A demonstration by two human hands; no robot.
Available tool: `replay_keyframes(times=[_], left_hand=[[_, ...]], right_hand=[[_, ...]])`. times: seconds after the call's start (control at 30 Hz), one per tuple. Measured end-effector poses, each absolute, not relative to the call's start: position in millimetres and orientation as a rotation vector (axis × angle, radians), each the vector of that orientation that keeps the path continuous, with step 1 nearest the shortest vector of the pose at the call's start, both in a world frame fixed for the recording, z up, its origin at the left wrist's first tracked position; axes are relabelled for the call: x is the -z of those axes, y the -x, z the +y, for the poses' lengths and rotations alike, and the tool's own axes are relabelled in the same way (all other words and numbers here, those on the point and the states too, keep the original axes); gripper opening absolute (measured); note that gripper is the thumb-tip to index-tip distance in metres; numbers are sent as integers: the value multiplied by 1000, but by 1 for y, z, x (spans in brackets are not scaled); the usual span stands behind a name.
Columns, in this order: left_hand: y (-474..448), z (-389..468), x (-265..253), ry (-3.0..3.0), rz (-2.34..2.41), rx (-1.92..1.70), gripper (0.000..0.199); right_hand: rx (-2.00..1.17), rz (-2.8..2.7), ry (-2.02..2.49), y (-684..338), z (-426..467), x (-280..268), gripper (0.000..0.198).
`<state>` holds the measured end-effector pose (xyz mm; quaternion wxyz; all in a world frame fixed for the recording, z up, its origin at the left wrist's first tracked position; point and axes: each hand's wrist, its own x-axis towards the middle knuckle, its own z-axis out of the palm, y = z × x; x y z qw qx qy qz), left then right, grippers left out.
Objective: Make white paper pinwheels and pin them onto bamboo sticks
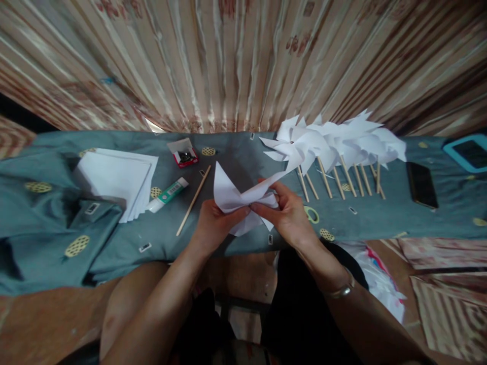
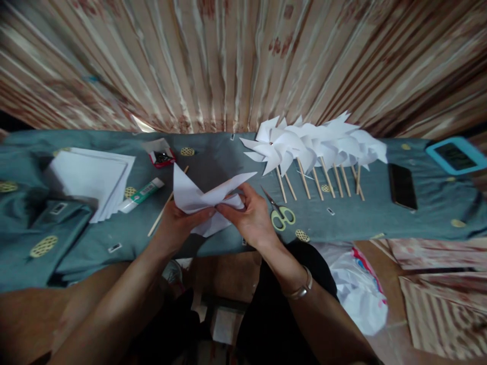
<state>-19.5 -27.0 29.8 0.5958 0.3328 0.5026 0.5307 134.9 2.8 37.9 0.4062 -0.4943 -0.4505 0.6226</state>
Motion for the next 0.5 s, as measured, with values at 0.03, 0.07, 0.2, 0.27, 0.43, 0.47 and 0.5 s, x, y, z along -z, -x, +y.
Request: replay_keyframes(times=[0.03,0.07,0.2,0.27,0.43,0.47,0.5], left_hand=[[21,-27,-31,-774,1151,-1225,25],[22,-27,-32,-777,1127,-1214,25],[37,-25,-35,-777,1094,-1299,41],[49,-21,-31,-791,1256,-1378,46],[84,-11,-8,-1576,1789,-1149,29],[88,-10,-3,-1728,1854,-1072,29],[91,-9,1,-1843,1904,-1002,30]], right_hand=[[-1564,-1133,1239,-135,4,-38,45],[-1547,-1136,1235,-136,5,-39,45],[-1404,-1170,1259,-141,7,-45,47],[-1361,-1174,1267,-143,5,-49,54],[-1369,-1247,1243,-148,-5,-54,58],[-1369,-1261,1237,-149,-7,-54,57],[-1369,-1272,1232,-151,-8,-53,57]])
